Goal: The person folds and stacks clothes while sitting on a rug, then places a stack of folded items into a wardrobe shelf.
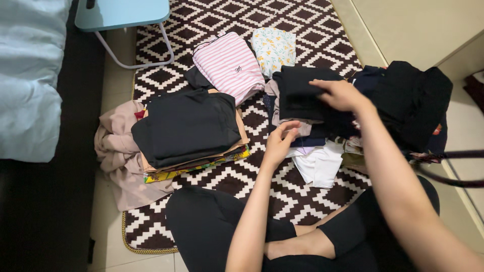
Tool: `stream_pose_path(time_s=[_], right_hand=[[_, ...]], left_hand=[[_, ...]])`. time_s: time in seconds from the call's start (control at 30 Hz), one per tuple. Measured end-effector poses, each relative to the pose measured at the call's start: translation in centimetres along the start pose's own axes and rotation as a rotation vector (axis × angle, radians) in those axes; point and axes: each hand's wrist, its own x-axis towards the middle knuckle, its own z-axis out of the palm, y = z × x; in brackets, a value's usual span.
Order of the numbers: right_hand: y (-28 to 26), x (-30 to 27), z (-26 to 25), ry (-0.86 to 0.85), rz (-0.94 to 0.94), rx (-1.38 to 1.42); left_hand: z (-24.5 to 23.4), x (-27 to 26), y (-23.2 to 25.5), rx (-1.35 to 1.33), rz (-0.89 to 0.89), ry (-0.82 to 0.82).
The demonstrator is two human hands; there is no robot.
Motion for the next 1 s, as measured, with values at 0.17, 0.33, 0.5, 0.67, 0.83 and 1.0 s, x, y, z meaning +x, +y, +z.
stream_pose_path(time_s=[0.17,0.33,0.5,0.67,0.83,1.0], right_hand=[[-1.4,-0.3,-3.1,0.066,0.249,0.259],[-13.0,-4.3,-6.0,0.092,0.009,0.034],[-23.0,-8.7,-3.4,-0.183,-0.172,0.213],[-16.8,-5.6,-0.3,0.314,-0.118,0.277],[-15.3,-3.8,6.9,-0.412,0.48,1.328],[-19.8,0.2,8.4,-0.177,0.33,1.536]], left_hand=[[0.2,0.6,-0.6,-0.301,-0.05,-0.106],[1.8,1.7,-2.0,-0.799,-0.166,-0.056],[-1.4,-2.6,-5.2,-1.126,-0.298,0.049],[-7.5,-6.4,-4.2,-1.09,-0.35,0.156],[-11.8,-7.9,1.6,-1.02,-0.302,0.246],[-21.4,-9.3,9.9,-0.817,-0.082,0.391]])
